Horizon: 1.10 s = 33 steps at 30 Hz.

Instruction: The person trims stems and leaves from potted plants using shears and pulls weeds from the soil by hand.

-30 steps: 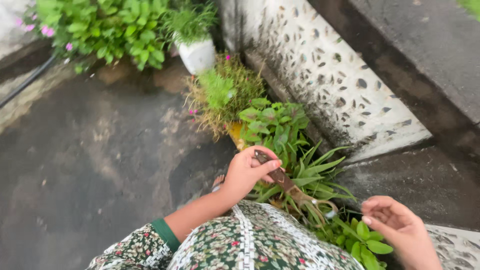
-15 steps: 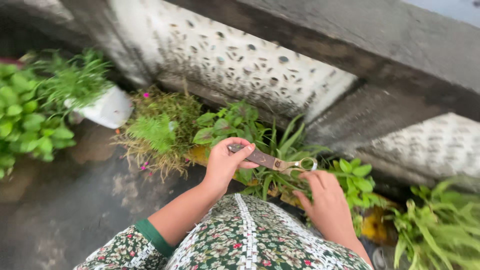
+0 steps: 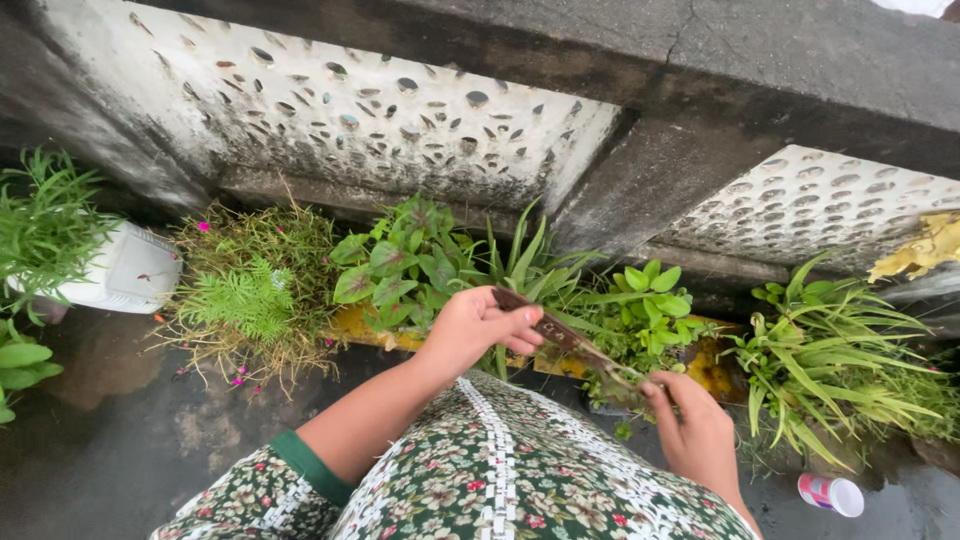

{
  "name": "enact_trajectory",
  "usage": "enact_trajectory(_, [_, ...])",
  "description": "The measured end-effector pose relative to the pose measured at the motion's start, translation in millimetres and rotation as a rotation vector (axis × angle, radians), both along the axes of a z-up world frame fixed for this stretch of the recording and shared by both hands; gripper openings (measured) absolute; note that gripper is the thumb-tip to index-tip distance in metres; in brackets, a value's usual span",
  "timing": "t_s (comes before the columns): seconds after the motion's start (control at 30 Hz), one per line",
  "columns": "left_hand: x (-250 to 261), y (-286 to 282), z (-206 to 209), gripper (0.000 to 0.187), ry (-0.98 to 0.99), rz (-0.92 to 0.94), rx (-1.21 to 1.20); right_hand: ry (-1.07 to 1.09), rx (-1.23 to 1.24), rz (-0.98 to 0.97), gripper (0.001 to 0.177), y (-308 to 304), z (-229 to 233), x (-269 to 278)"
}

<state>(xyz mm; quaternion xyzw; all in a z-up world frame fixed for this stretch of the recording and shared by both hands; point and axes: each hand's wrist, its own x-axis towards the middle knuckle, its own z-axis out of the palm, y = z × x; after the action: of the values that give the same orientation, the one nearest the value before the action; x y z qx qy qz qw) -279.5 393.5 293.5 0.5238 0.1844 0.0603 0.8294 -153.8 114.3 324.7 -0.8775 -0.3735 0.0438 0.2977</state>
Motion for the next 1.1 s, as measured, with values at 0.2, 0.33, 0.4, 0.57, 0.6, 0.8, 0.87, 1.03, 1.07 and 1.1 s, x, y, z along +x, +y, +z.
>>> enact_trajectory(0.2, [0.2, -10.6, -16.1, 0.019, -0.111, 0.16, 0.001, 0.348, 0.022, -0.185, 0.024, 10.3, 5.6, 19.4])
enact_trajectory(0.33, [-4.9, -13.9, -16.0, 0.017, -0.105, 0.269, -0.048, 0.196, 0.033, -0.022, 0.03, 32.3, 21.2, 19.2])
enact_trajectory(0.4, [-7.7, -13.8, -15.5, 0.02, -0.066, 0.322, -0.006, 0.02, 0.161, 0.119, 0.034, 39.0, 26.7, 19.8])
enact_trajectory(0.57, [-16.7, -21.8, -16.1, 0.021, 0.02, 0.358, 0.03, -0.039, -0.08, 0.485, 0.03, 53.1, 14.6, 26.6])
enact_trajectory(0.6, [-18.2, -25.8, -17.3, 0.019, 0.008, 0.38, -0.021, -0.029, -0.083, 0.483, 0.03, 54.0, 9.8, 27.0])
enact_trajectory(0.8, [-19.2, -37.5, -12.5, 0.02, 0.004, 0.394, 0.003, -0.097, -0.096, 0.568, 0.033, 55.3, 6.6, 28.4])
enact_trajectory(0.87, [-18.6, -39.8, -7.4, 0.02, 0.003, 0.38, 0.011, -0.083, -0.06, 0.469, 0.033, 51.6, 14.1, 27.6])
enact_trajectory(1.03, [-15.8, -46.3, -1.7, 0.021, -0.016, 0.359, 0.061, 0.007, -0.14, 0.405, 0.036, 43.2, 19.4, 28.3])
enact_trajectory(1.07, [-16.0, -47.3, -2.0, 0.021, -0.021, 0.36, 0.039, 0.08, -0.199, 0.361, 0.037, 42.5, 16.6, 28.4])
enact_trajectory(1.1, [-16.6, -47.4, -2.4, 0.021, -0.026, 0.36, 0.017, 0.072, -0.192, 0.359, 0.037, 41.5, 13.5, 29.6])
